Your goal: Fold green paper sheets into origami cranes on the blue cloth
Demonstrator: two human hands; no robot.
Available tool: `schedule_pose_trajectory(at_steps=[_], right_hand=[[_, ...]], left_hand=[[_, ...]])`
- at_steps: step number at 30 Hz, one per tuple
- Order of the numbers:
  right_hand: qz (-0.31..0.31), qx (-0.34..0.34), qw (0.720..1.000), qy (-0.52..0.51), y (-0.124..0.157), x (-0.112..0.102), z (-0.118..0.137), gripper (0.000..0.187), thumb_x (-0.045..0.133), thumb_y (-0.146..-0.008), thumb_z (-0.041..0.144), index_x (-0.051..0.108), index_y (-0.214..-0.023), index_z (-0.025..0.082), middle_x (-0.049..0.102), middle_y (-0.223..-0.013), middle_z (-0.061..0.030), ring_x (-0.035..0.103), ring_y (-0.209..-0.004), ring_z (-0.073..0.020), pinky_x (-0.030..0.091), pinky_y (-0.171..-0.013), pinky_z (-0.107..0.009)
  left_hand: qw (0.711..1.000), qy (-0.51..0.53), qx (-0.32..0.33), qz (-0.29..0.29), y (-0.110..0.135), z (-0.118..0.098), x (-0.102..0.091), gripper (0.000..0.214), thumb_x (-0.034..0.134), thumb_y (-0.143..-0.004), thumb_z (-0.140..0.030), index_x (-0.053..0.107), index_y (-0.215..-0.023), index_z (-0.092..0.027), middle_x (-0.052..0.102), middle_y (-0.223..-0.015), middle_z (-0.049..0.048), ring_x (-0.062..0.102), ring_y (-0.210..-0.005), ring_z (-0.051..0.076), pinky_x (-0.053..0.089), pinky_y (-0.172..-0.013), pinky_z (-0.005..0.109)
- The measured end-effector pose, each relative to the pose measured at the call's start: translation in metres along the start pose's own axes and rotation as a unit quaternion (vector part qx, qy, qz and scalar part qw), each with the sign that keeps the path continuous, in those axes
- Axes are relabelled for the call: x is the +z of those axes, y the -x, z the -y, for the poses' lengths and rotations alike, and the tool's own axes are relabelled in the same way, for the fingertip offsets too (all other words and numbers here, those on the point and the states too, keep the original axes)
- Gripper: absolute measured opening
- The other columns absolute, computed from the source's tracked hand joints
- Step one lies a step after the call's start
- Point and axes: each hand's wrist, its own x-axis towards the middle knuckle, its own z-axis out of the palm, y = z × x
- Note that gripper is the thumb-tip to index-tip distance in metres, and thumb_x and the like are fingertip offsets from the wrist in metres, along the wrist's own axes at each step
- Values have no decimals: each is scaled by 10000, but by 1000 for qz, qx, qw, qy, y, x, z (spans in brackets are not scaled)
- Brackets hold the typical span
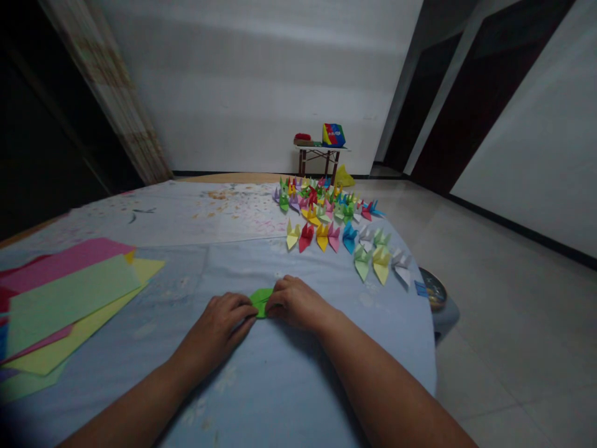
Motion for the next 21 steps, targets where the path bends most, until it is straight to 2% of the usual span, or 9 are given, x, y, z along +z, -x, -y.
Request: schedule_pose_trajectory(at_steps=[10, 21], right_hand=[[-20, 79, 995, -61, 0, 10, -8, 99, 592, -769, 239, 657, -781, 165, 588, -754, -32, 520, -771, -136, 389, -691, -216], [-33, 122, 992, -20, -6, 13, -4, 116, 575, -755, 256, 633, -756, 156, 565, -714, -28, 489, -696, -129, 351, -629, -219]], left_hand=[[996, 53, -65, -33, -1, -1, 7, 119, 490, -813, -264, 597, -794, -214, 554, -854, 41, 510, -844, 202, 404, -765, 348], [985, 98, -138, -44, -7, 2, 12, 155, 523, -779, -288, 612, -692, -196, 559, -816, 39, 530, -816, 201, 416, -741, 339]])
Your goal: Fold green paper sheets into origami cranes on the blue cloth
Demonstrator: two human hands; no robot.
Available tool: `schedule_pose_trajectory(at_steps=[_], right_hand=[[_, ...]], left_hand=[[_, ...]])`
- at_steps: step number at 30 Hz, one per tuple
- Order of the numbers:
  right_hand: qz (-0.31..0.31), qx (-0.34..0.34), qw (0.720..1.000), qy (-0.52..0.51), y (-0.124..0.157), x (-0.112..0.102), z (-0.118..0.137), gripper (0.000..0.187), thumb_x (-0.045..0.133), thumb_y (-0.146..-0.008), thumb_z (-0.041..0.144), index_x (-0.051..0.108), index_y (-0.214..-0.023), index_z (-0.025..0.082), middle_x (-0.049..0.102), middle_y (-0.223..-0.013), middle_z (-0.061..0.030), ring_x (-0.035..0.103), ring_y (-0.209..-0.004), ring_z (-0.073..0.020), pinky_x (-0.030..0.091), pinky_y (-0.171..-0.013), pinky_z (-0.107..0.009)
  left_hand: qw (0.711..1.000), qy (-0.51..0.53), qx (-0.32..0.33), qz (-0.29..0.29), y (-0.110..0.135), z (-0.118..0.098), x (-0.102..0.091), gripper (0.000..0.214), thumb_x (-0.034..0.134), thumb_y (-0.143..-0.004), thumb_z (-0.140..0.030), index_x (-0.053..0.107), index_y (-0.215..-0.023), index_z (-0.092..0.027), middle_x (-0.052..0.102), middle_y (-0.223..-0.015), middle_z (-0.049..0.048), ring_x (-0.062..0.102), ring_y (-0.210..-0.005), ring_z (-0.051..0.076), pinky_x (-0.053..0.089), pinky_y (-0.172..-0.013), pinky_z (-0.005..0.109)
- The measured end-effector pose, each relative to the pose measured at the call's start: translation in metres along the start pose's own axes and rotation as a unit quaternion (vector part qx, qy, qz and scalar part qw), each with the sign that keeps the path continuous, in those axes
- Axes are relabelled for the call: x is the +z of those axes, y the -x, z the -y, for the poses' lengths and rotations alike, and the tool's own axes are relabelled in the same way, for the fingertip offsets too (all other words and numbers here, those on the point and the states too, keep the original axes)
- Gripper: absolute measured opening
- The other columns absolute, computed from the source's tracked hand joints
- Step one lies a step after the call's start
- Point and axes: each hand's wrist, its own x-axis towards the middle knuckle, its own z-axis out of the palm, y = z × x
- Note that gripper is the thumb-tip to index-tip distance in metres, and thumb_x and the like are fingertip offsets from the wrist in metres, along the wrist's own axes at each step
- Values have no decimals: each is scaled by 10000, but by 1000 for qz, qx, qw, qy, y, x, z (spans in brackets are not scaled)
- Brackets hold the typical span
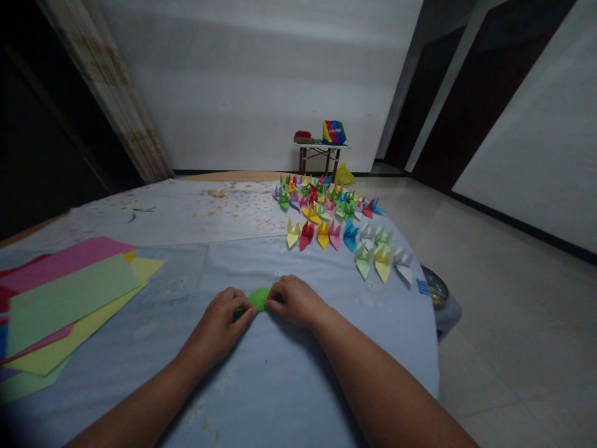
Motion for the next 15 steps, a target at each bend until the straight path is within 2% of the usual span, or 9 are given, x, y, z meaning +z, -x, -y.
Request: schedule_pose_trajectory(at_steps=[8, 15], right_hand=[[9, 16, 1000, -2, -3, 2, 0, 114, 597, -726, 254, 639, -736, 148, 559, -695, -20, 473, -666, -116, 324, -599, -204], [10, 37, 999, -26, -4, 1, 0, 117, 610, -708, 258, 644, -707, 146, 572, -668, -13, 477, -638, -108, 325, -574, -202]], left_hand=[[999, 5, -42, -1, -3, -3, 1, 177, 510, -774, -273, 588, -639, -192, 550, -797, 34, 529, -817, 191, 408, -759, 317], [999, -11, -37, -3, -2, -5, 2, 167, 504, -769, -274, 564, -636, -193, 541, -793, 36, 530, -826, 203, 410, -739, 319]])
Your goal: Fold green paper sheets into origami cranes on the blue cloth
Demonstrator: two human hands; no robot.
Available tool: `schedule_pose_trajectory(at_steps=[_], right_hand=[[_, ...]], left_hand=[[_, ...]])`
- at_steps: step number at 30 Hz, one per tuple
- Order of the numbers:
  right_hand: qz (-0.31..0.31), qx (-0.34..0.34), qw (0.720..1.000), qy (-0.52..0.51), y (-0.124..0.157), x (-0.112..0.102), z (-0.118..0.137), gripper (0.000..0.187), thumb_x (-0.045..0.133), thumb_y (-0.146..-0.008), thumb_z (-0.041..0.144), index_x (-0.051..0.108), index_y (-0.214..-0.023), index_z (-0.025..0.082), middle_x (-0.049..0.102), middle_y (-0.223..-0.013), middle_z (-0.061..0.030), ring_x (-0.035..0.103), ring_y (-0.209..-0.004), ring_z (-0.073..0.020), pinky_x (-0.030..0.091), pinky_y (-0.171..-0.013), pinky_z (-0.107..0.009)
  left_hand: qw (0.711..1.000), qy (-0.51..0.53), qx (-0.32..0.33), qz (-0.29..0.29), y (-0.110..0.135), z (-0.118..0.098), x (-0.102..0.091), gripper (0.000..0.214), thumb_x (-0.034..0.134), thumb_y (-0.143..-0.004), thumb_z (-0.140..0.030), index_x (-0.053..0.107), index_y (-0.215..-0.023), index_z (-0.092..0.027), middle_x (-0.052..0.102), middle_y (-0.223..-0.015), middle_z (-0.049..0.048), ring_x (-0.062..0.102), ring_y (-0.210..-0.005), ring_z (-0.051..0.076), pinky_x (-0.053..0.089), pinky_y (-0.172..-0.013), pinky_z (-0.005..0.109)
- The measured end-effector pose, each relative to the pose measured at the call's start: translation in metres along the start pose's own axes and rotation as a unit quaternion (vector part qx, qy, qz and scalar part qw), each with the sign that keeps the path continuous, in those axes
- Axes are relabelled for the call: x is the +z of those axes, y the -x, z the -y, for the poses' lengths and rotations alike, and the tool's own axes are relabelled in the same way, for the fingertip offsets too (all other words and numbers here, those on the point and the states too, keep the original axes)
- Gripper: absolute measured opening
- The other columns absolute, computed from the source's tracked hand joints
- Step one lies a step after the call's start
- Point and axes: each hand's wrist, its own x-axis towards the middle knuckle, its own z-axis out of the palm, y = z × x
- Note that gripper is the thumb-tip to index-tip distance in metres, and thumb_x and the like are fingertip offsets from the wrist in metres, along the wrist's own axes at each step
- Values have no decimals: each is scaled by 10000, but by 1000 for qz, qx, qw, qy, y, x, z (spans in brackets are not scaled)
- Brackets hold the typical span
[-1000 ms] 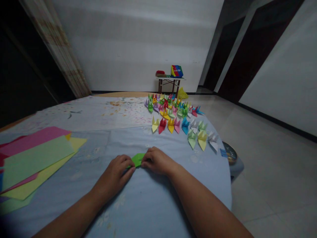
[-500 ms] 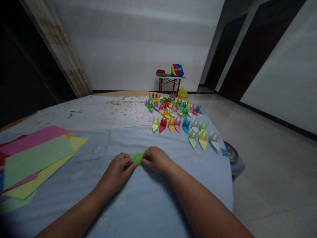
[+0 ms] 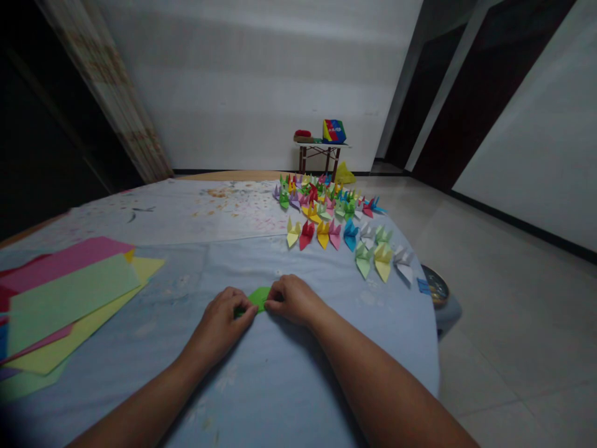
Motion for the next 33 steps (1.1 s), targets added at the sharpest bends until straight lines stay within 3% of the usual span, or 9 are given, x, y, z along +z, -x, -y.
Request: schedule_pose_trajectory(at_steps=[12, 19, 28, 33], right_hand=[[14, 31, 999, -37, -2, 2, 1, 102, 591, -713, 238, 636, -702, 147, 574, -616, 10, 471, -531, -77, 307, -500, -183], [-18, 37, 999, 33, 0, 7, 6, 185, 606, -739, 347, 634, -726, 165, 612, -721, -26, 507, -690, -126, 320, -617, -227], [-24, 118, 988, 93, 3, 1, 7, 304, 586, -726, 516, 646, -758, 220, 593, -812, -45, 450, -847, -198, 253, -685, -292], [-14, 153, 984, 91, 7, -7, -3, 239, 624, -712, 462, 642, -760, 228, 586, -829, -33, 440, -865, -196, 242, -693, -288]], left_hand=[[1000, 18, -18, 1, -2, 3, 3, 103, 557, -716, -249, 561, -628, -195, 554, -796, 24, 535, -836, 196, 401, -746, 317], [1000, 8, -15, -14, -2, 5, 4, 67, 555, -714, -261, 548, -720, -196, 564, -797, 23, 543, -826, 199, 401, -713, 307], [1000, 10, -1, -3, 0, 8, 3, 58, 550, -732, -252, 535, -752, -200, 561, -811, 24, 534, -829, 198, 395, -725, 310], [1000, 15, -1, 10, 0, 7, 0, 42, 542, -739, -242, 551, -738, -201, 558, -811, 26, 532, -839, 202, 396, -733, 313]])
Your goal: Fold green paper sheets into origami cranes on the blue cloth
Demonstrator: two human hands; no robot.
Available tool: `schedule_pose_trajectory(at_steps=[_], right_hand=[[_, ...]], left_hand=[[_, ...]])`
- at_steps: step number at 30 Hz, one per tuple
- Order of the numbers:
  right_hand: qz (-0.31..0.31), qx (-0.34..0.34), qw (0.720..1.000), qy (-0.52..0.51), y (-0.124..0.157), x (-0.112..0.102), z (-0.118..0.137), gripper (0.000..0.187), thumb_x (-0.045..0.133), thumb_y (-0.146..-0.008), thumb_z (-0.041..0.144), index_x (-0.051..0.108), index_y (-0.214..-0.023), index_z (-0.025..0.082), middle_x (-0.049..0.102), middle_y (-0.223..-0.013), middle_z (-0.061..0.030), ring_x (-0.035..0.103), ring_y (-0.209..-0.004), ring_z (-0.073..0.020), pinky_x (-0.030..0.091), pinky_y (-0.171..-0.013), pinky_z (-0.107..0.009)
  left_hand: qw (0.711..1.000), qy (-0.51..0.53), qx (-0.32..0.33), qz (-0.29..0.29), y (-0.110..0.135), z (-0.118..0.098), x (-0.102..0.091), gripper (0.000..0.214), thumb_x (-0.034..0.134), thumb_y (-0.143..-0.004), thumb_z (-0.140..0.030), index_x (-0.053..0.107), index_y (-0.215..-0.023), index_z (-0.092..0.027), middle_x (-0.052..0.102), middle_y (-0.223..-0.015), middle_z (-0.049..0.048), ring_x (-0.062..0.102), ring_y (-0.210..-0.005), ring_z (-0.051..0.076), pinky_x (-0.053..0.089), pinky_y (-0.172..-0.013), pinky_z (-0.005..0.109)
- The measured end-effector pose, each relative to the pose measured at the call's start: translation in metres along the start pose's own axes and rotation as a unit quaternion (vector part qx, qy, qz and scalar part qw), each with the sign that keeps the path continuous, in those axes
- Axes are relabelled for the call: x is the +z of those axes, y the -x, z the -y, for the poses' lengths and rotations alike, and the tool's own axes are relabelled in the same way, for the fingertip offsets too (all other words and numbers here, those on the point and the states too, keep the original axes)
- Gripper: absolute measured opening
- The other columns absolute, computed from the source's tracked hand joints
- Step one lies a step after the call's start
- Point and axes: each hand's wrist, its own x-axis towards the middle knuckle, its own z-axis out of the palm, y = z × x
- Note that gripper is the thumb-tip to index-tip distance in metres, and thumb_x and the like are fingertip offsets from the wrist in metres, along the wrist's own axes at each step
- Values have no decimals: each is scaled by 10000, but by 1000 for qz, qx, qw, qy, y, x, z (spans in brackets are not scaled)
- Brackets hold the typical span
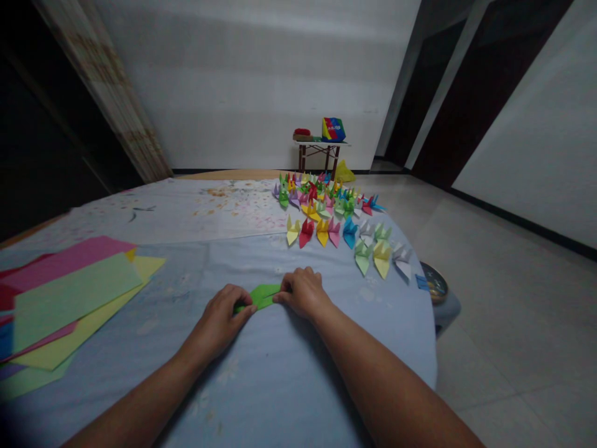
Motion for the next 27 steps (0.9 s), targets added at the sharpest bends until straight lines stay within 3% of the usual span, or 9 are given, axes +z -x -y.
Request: schedule_pose_trajectory(at_steps=[7, 10, 14, 18, 22, 27], right_hand=[[23, -16, 1000, -8, -1, -13, -7, 119, 647, -705, 331, 643, -761, 227, 591, -803, -24, 451, -849, -194, 264, -713, -297], [0, -34, 998, -45, 0, -15, -4, 110, 618, -736, 316, 639, -761, 211, 586, -778, -21, 456, -823, -178, 279, -718, -292], [-54, -56, 995, -63, 1, -6, 7, 239, 621, -727, 430, 622, -757, 193, 574, -792, -29, 446, -840, -176, 282, -739, -297], [-15, -57, 997, -42, 0, 4, 12, 244, 679, -668, 430, 631, -745, 203, 573, -806, -34, 441, -861, -192, 280, -728, -298], [8, -41, 998, -49, 0, 1, 8, 186, 675, -682, 373, 639, -772, 214, 574, -810, -31, 454, -856, -190, 298, -724, -291], [-3, -88, 994, -69, 2, -5, 2, 263, 664, -699, 293, 621, -945, 214, 561, -906, -45, 449, -903, -188, 328, -779, -298]], left_hand=[[1000, 19, 15, 15, -2, 3, -4, 62, 540, -744, -244, 578, -754, -196, 555, -813, 28, 531, -838, 202, 401, -752, 325], [999, 33, 13, 19, -2, 2, -5, 57, 545, -739, -236, 582, -746, -193, 556, -806, 26, 536, -816, 195, 405, -748, 323], [999, 40, 10, 17, -2, 1, -4, 48, 559, -727, -228, 592, -738, -194, 563, -801, 24, 536, -819, 194, 410, -744, 318], [998, 53, 21, 21, -2, 4, -6, 67, 550, -730, -227, 605, -753, -198, 567, -821, 28, 533, -837, 197, 411, -769, 327], [991, 101, 49, 74, -2, 8, -16, 155, 498, -726, -160, 615, -820, -197, 558, -873, 31, 533, -882, 181, 411, -825, 321], [981, 141, 60, 115, -3, 11, -24, 237, 443, -719, -123, 620, -856, -201, 559, -931, 37, 529, -932, 174, 399, -880, 326]])
